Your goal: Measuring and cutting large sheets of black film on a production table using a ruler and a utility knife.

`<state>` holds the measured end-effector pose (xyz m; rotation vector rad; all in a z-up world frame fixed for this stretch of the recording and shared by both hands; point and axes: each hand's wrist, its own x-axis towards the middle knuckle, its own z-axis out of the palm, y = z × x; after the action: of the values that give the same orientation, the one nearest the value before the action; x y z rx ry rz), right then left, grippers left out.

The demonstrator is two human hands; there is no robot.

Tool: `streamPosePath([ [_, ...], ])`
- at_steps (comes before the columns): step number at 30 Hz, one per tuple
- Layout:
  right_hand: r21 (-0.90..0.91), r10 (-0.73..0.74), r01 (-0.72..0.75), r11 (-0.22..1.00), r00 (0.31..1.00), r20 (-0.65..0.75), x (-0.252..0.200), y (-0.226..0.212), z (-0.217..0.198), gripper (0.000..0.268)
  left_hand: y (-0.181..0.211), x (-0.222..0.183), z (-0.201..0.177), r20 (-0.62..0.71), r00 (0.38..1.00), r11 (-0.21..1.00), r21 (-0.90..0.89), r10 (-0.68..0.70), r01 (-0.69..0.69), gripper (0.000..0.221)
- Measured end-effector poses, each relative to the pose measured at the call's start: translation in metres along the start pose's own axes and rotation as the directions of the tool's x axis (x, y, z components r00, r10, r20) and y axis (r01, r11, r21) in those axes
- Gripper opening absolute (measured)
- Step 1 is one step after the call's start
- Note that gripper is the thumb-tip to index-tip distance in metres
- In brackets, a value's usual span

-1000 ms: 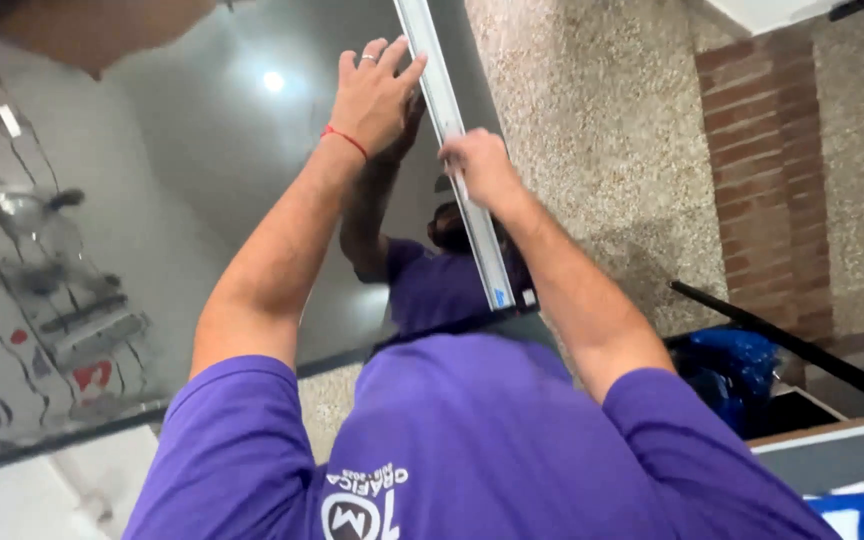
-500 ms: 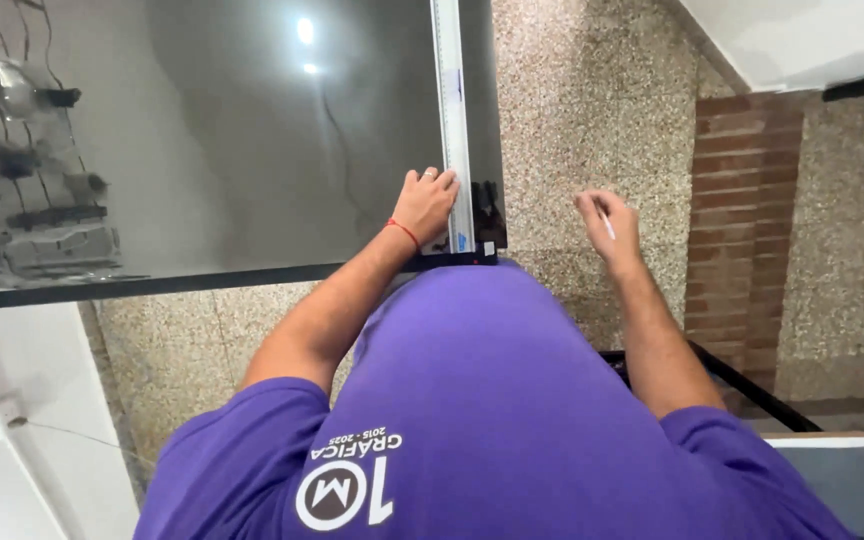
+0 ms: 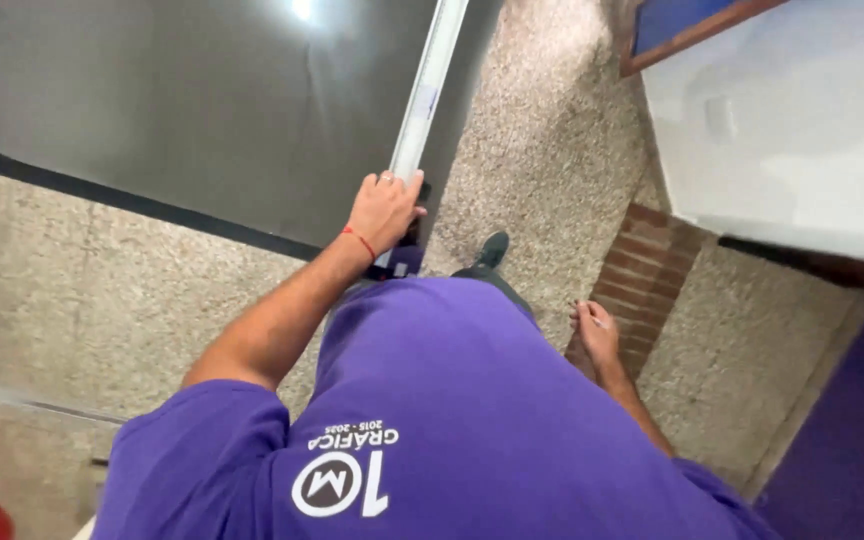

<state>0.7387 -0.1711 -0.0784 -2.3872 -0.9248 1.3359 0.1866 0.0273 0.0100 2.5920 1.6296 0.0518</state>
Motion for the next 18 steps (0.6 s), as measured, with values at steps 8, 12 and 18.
streamPosePath([
  [8,-0.093,-0.594,0.611,0.786,0.788,0.161,0.159,-0.25,-0.15,0.033,0.052,0.036,-0.004,0.103,0.879,0.883,-0.009,-0.465,0.469,0.076],
  [12,0.033,-0.77,0.783,0.622,0.603,0.21,0.195,-0.398,-0.125,0.019,0.06,0.055,0.002,0.152,0.788,0.793,-0.041,-0.596,0.608,0.066],
  [18,0.22,-0.827,0.827,0.518,0.418,0.377,0.224,-0.577,-0.043,0.019,0.05,0.112,0.032,0.257,0.589,0.594,-0.065,-0.766,0.802,0.055],
])
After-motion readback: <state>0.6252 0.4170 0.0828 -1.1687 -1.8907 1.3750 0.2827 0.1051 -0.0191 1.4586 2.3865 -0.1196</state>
